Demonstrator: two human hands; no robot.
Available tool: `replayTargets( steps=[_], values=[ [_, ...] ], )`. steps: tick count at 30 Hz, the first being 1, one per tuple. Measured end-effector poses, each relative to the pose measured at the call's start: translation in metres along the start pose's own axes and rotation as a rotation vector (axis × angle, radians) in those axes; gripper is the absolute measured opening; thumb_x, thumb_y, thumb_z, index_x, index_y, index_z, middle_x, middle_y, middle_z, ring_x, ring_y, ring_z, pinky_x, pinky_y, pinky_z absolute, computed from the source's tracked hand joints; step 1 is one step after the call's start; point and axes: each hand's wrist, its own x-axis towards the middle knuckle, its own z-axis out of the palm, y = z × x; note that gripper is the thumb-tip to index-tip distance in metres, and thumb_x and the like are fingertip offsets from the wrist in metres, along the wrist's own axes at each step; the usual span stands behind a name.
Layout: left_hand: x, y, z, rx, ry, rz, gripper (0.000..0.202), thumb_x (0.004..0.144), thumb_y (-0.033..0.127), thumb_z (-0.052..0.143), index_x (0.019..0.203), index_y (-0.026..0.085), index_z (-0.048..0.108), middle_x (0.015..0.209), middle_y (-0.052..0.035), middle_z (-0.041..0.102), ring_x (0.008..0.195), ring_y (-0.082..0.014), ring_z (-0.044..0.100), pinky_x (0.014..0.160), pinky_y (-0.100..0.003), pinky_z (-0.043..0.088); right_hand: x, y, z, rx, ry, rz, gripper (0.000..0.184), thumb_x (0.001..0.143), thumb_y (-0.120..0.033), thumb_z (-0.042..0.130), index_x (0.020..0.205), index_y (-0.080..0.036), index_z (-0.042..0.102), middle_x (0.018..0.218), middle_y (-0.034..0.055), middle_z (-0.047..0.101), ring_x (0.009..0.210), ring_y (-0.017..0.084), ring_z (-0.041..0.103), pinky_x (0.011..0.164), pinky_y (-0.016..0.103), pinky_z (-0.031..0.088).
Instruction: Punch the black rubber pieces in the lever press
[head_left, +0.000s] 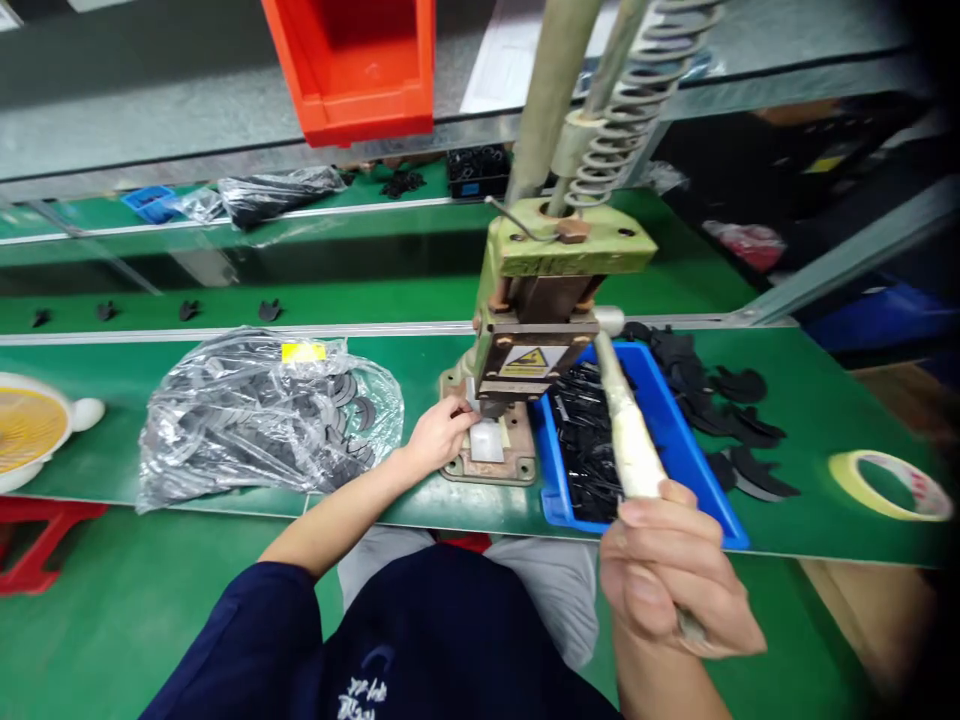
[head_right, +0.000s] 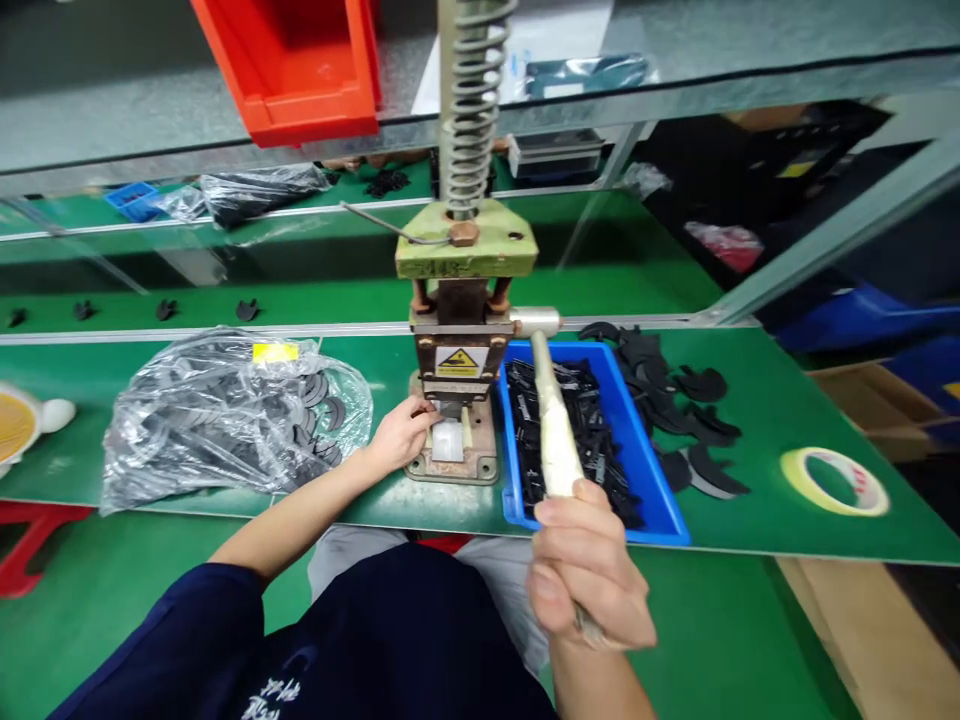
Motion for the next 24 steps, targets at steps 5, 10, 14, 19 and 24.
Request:
replayTargets(
  steps=[5, 10, 14, 19, 24],
  values=[
    [-0.022, -0.013, -0.031, 0.025, 0.019, -0.207, 0.034, 0.089, 0.011, 0.048, 0.115, 0.017, 0.069, 0.111, -0.0109, 0.063, 0.105, -0.0218, 0.061, 0.095, -0.035, 0.053, 0.009, 0.002, 0.011, -0.001, 0.2, -0.265, 0.017, 0.069, -0.021, 0.063, 0.056, -0.03, 0.056, 0.063, -0.0011, 0.065, 0.059, 0.025, 0.061, 0.07, 0.059, 0.049],
    [-0.057, -0.041, -0.083, 0.375, -0.088, -0.759, 0.021, 0.091, 0.023, 0.056, 0.103, 0.012, 0.069, 0.102, -0.0146, 0.062, 0.095, -0.0264, 0.063, 0.089, -0.039, 0.052, 0.009, 0.004, 0.021, 0.064, 0.267, -0.295, 0.021, 0.069, -0.02, 0.061, 0.053, -0.028, 0.05, 0.063, -0.0013, 0.065, 0.059, 0.023, 0.059, 0.069, 0.057, 0.046],
    [-0.067, -0.055, -0.094, 0.483, -0.235, -0.868, 0.026, 0.093, 0.032, 0.057, 0.104, 0.01, 0.067, 0.106, -0.0174, 0.062, 0.098, -0.0283, 0.063, 0.091, -0.039, 0.05, 0.004, 0.004, 0.019, 0.061, 0.272, -0.251, 0.016, 0.069, -0.021, 0.062, 0.058, -0.03, 0.057, 0.065, -0.001, 0.066, 0.062, 0.025, 0.06, 0.07, 0.06, 0.047],
    [-0.058, -0.05, -0.084, 0.47, -0.191, -0.825, 0.031, 0.087, 0.015, 0.058, 0.118, 0.013, 0.062, 0.109, -0.0151, 0.062, 0.097, -0.0254, 0.064, 0.088, -0.035, 0.05, 0.0, 0.006, 0.011, 0.035, 0.196, -0.219, 0.012, 0.069, -0.022, 0.063, 0.061, -0.031, 0.059, 0.063, -0.0003, 0.066, 0.062, 0.027, 0.062, 0.071, 0.063, 0.051],
    [-0.049, -0.032, -0.071, 0.49, -0.186, -0.71, 0.034, 0.09, 0.007, 0.046, 0.121, 0.016, 0.059, 0.108, -0.0122, 0.061, 0.101, -0.0241, 0.062, 0.086, -0.032, 0.049, -0.004, 0.006, 0.007, 0.043, 0.186, -0.167, 0.012, 0.068, -0.026, 0.068, 0.061, -0.03, 0.06, 0.063, -0.0017, 0.067, 0.063, 0.025, 0.064, 0.072, 0.059, 0.056]
  ],
)
